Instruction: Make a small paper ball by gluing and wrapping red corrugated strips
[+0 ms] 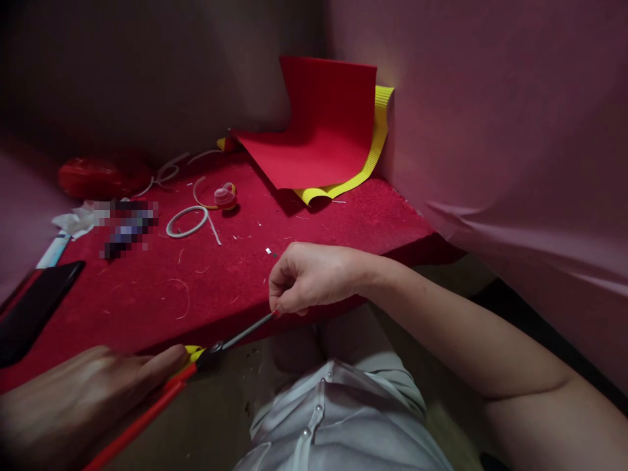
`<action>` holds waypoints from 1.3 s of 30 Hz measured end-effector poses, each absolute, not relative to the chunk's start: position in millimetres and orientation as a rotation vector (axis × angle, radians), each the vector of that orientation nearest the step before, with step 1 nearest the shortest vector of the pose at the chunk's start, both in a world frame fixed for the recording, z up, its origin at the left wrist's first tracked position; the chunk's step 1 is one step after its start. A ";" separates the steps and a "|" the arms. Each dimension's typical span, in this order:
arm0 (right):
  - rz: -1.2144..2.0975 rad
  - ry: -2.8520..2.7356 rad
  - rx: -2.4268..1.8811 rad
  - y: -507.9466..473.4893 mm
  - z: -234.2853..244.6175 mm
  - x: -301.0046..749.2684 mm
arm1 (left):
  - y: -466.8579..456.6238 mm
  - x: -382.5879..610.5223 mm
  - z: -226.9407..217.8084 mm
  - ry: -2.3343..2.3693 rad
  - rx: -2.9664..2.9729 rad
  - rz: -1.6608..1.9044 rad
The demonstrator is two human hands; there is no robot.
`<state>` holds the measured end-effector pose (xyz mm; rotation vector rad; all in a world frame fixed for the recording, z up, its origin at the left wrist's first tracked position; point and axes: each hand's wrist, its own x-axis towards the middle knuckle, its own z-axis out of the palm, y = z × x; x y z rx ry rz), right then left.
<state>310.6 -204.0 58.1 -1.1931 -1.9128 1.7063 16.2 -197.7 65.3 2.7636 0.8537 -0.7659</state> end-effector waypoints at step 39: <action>1.794 -1.722 -1.136 -205.1 51.3 311.8 | -197.5 13.1 60.8 0.826 2.894 -0.531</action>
